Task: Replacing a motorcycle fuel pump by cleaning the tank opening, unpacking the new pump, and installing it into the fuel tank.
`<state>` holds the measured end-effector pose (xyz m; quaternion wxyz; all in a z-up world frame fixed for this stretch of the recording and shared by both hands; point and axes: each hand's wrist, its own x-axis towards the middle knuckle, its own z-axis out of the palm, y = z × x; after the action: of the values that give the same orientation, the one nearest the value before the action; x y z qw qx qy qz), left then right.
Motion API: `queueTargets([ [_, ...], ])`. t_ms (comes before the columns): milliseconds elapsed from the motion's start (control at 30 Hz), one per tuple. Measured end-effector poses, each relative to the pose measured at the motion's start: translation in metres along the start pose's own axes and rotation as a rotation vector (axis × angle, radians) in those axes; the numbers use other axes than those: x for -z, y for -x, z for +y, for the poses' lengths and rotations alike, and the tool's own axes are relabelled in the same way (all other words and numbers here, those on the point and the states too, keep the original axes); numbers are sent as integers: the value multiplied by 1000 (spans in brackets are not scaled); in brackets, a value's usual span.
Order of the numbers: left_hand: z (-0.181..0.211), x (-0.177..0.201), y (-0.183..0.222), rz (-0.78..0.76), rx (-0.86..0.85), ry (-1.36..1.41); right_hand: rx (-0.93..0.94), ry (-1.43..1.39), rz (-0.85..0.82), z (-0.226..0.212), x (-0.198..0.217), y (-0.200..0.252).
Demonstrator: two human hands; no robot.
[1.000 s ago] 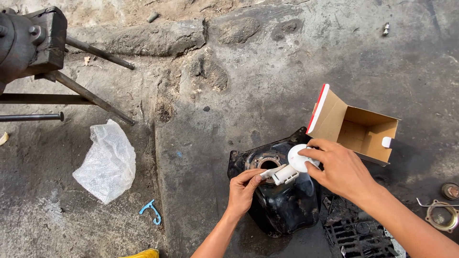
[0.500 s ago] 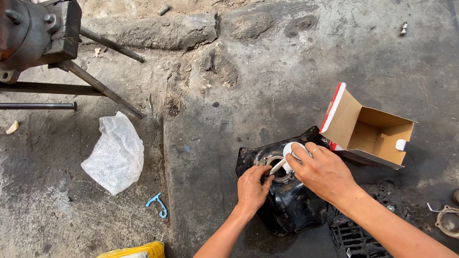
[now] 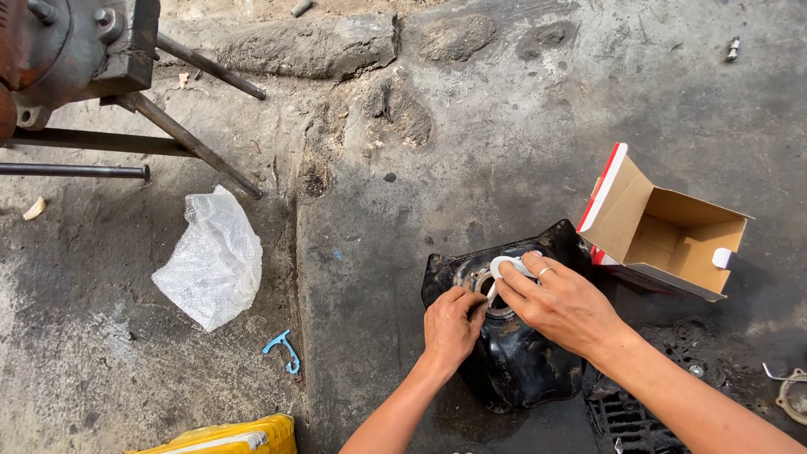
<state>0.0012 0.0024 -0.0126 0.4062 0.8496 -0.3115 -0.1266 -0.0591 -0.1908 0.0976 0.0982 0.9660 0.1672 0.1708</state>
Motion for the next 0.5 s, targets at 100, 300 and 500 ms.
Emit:
queueTargets([
  [100, 2, 2, 1, -5, 13, 7, 18, -26, 12, 0, 0, 0],
  [300, 0, -1, -2, -10, 23, -6, 80, -89, 71, -1, -4, 3],
  [500, 7, 8, -6, 24, 69, 95, 111, -158, 136, -15, -6, 4],
])
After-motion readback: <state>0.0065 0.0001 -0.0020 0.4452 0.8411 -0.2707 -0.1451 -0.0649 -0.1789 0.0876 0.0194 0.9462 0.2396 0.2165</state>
